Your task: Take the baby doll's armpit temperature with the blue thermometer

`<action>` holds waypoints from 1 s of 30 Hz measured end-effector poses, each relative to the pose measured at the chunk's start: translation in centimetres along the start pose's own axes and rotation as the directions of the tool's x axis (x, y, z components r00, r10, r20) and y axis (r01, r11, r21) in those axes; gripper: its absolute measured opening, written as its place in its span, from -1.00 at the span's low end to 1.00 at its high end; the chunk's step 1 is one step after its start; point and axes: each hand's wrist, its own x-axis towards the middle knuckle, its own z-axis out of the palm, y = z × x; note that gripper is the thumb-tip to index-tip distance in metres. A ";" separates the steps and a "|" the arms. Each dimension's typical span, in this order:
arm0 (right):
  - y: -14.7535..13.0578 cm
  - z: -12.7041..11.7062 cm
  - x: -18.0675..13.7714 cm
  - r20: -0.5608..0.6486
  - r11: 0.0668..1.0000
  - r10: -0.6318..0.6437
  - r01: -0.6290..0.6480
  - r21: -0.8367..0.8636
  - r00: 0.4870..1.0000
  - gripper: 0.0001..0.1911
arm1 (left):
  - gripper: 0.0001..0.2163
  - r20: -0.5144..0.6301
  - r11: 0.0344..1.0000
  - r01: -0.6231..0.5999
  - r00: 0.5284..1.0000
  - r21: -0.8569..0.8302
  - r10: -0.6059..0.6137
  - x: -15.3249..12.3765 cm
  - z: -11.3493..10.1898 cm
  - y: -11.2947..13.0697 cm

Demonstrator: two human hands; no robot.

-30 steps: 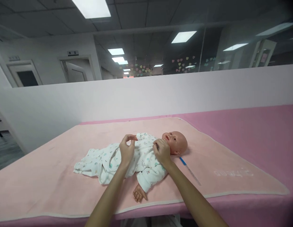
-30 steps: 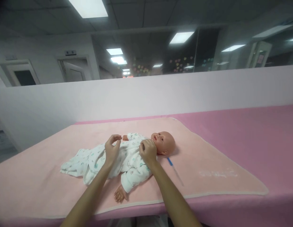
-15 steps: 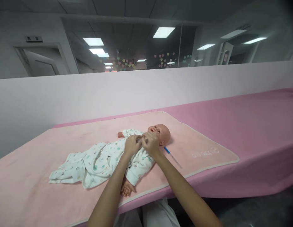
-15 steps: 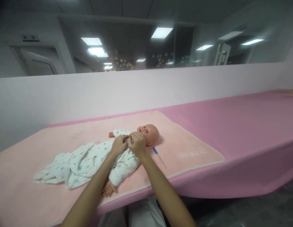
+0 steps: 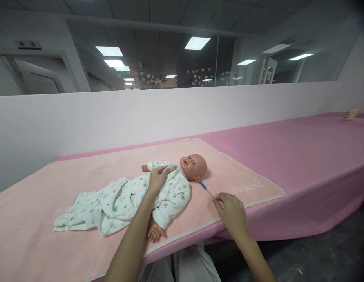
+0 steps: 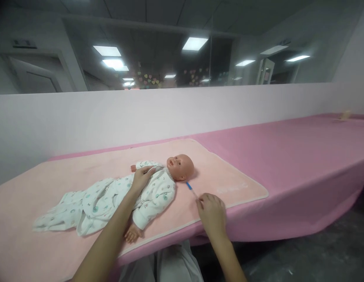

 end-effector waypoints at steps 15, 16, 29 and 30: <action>-9.9 -2.1 9.1 -0.210 0.885 -0.148 0.224 0.408 0.966 -0.84 | -0.67 -0.098 0.746 0.127 0.963 -0.654 -0.249 0.5 -0.6 0.0; -10.9 -0.7 10.2 -0.150 0.886 -0.220 0.262 0.383 0.964 -0.83 | -0.67 -0.095 0.741 0.127 0.964 -0.659 -0.250 0.5 -0.6 0.0; -15.9 6.9 14.5 0.415 0.986 -0.168 0.142 0.092 0.894 -0.76 | -0.76 -0.159 0.998 0.063 0.985 -0.026 -0.067 1.4 -0.7 -0.7; -15.9 6.9 14.4 0.419 0.986 -0.164 0.140 0.087 0.893 -0.75 | -0.75 -0.176 0.989 0.074 0.983 0.125 -0.051 1.8 -0.8 -0.7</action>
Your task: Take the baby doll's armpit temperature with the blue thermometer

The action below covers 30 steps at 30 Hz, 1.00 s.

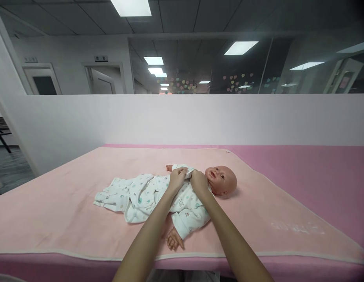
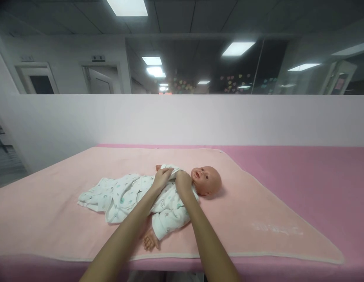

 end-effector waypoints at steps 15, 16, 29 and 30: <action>0.0 0.7 -0.6 -0.031 0.997 -0.050 0.048 -0.060 0.998 -0.71 | -0.73 0.199 0.389 -0.229 0.973 0.893 0.115 4.9 0.7 -1.7; 0.0 0.6 -0.7 -0.038 0.997 -0.048 0.045 -0.061 0.998 -0.71 | -0.75 0.206 0.380 -0.247 0.968 0.892 0.146 4.5 0.5 -1.3; 0.1 -1.0 -2.9 -0.151 0.991 0.006 0.014 0.134 0.989 -0.76 | -0.70 0.126 0.496 -0.164 0.986 0.853 0.109 -0.7 -2.0 0.6; 0.2 -1.3 -3.4 -0.195 0.981 0.009 0.029 0.191 0.981 -0.77 | -0.66 0.095 0.505 -0.117 0.993 0.855 0.069 -1.1 -2.1 0.7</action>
